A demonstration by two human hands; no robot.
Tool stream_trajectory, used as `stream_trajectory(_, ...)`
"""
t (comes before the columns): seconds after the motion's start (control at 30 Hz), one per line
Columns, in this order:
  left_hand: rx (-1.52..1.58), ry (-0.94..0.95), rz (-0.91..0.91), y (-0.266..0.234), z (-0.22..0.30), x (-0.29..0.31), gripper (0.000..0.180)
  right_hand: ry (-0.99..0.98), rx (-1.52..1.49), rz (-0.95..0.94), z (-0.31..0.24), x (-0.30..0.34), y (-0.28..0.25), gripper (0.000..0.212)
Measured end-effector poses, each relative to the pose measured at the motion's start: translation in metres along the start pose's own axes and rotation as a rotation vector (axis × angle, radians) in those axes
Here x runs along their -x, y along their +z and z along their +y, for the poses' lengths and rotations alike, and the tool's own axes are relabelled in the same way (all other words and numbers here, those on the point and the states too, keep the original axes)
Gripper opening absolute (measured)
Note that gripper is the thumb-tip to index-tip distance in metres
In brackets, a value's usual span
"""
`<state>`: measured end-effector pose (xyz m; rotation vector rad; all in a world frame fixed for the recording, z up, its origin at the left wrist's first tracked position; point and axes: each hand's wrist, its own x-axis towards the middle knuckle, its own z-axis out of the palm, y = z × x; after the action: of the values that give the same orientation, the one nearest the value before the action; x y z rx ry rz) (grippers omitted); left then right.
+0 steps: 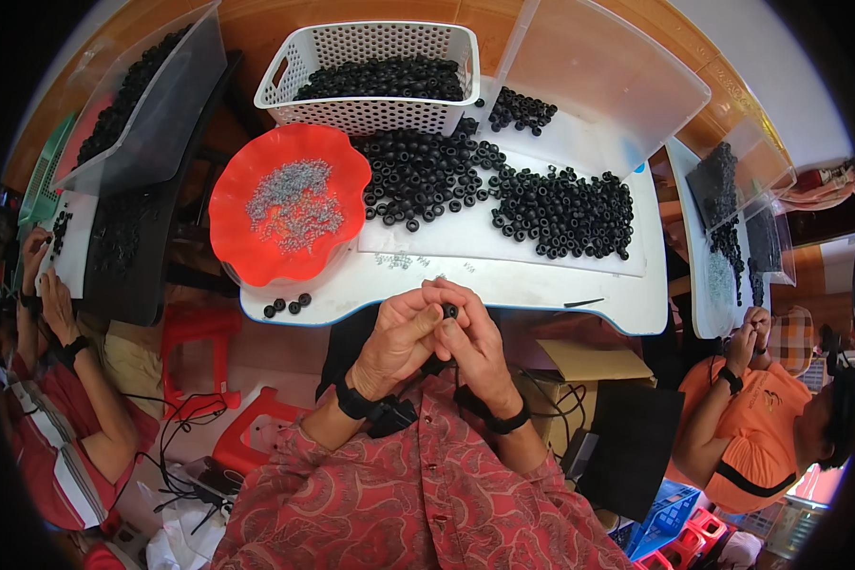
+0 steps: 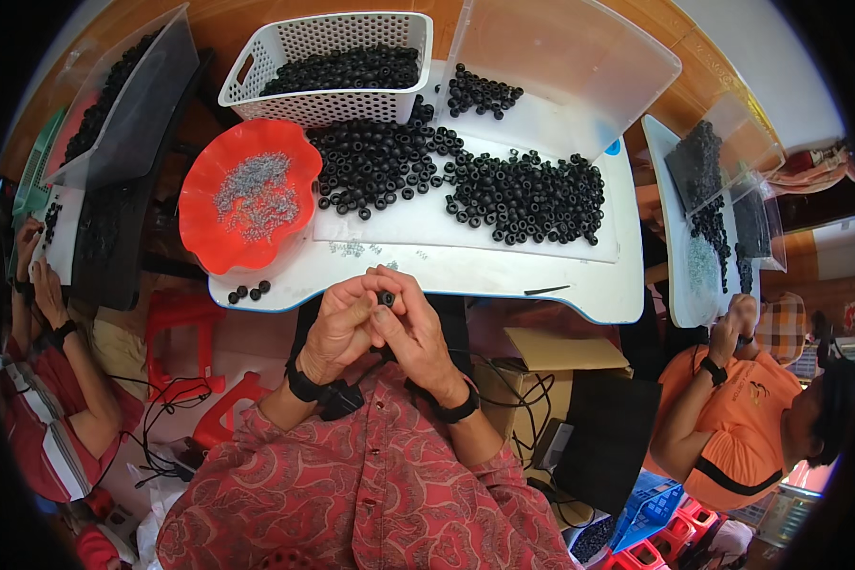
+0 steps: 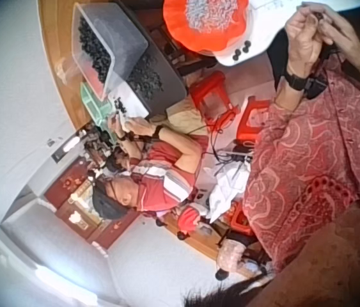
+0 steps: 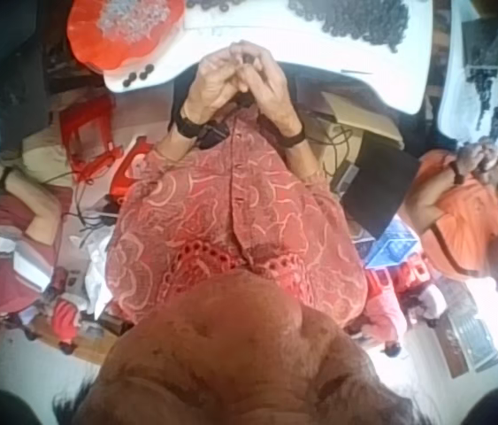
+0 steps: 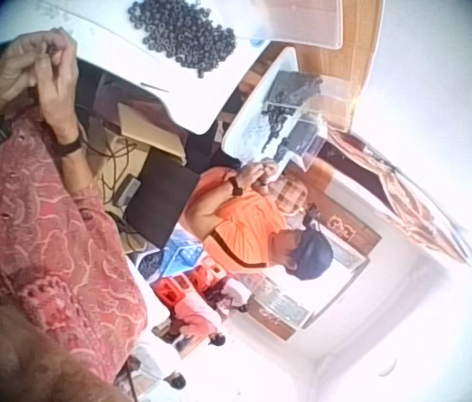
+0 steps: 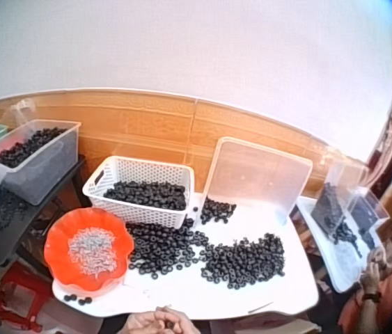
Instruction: Assembling small black plastic rings by inserting metal pins into them.
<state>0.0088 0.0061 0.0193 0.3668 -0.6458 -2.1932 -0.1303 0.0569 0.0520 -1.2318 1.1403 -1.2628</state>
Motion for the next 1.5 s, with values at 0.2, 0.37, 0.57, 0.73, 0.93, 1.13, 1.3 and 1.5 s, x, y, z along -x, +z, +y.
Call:
stream_trajectory(0.2, 0.115, -0.006, -0.083, 0.01, 0.007, -0.001, 0.033, -0.097, -0.009, 0.115, -0.01, 0.007, 0.003, 0.049)
stream_trajectory(0.37, 0.125, 0.039, -0.075, 0.013, 0.004, -0.004, 0.023, -0.218, 0.055, 0.147, -0.008, 0.008, 0.0, 0.038)
stream_trajectory(0.57, 0.102, 0.057, -0.051, 0.009, 0.001, -0.002, 0.019, -0.209, 0.127, 0.204, -0.012, 0.008, -0.002, 0.025)
stream_trajectory(0.73, 0.085, 0.091, -0.004, 0.01, 0.0, -0.003, 0.017, -0.231, 0.185, 0.223, -0.01, 0.005, -0.002, 0.024)
stream_trajectory(0.93, 0.017, 0.103, -0.063, 0.009, 0.004, -0.002, 0.014, -0.315, 0.288, 0.232, -0.01, 0.003, -0.003, 0.024)
stream_trajectory(1.13, -0.056, 0.12, -0.109, 0.005, 0.005, -0.001, 0.014, -0.39, 0.396, 0.221, -0.011, 0.002, -0.005, 0.023)
stream_trajectory(1.3, -0.023, 0.136, -0.085, 0.006, 0.004, -0.001, 0.015, -0.409, 0.411, 0.238, -0.013, 0.001, -0.003, 0.027)
stream_trajectory(1.5, -0.018, 0.055, -0.073, 0.015, 0.01, -0.003, 0.036, -0.198, 0.126, 0.245, -0.005, 0.013, 0.004, 0.056)
